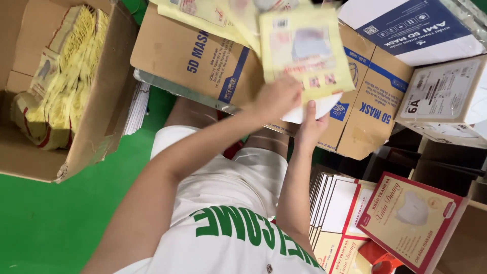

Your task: Packing face masks into individual packets and sealing a box.

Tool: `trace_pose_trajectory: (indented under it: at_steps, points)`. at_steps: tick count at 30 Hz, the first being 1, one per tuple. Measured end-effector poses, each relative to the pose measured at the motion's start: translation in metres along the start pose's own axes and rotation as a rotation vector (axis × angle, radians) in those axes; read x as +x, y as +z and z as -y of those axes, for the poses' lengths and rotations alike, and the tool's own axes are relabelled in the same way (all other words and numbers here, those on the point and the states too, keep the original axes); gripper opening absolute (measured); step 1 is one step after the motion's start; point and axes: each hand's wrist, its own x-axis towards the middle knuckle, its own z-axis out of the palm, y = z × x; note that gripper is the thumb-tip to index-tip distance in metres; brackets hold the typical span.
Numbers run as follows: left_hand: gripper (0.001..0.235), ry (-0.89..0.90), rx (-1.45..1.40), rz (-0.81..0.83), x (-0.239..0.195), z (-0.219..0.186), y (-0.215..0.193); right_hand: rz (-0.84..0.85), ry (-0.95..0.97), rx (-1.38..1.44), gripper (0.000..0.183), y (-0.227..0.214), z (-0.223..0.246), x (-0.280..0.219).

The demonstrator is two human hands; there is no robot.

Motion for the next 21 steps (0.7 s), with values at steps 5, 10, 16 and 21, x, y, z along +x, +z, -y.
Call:
trace_pose_trajectory:
  at_steps: [5, 10, 16, 21]
  points:
    - [0.013, -0.168, -0.048, 0.074, 0.011, 0.009, 0.001, 0.084, -0.072, -0.201, 0.036, -0.020, 0.006, 0.001]
    - [0.013, -0.290, -0.120, -0.020, 0.026, 0.006, -0.027, 0.020, -0.089, -0.271, 0.031, -0.016, 0.008, -0.001]
    - [0.034, 0.317, -0.062, 0.061, 0.015, -0.024, -0.046, 0.063, -0.086, -0.192, 0.031, -0.004, 0.014, -0.004]
    - [0.022, 0.182, 0.106, 0.076, 0.024, 0.019, -0.020, 0.123, 0.003, -0.209, 0.038, -0.037, 0.014, -0.006]
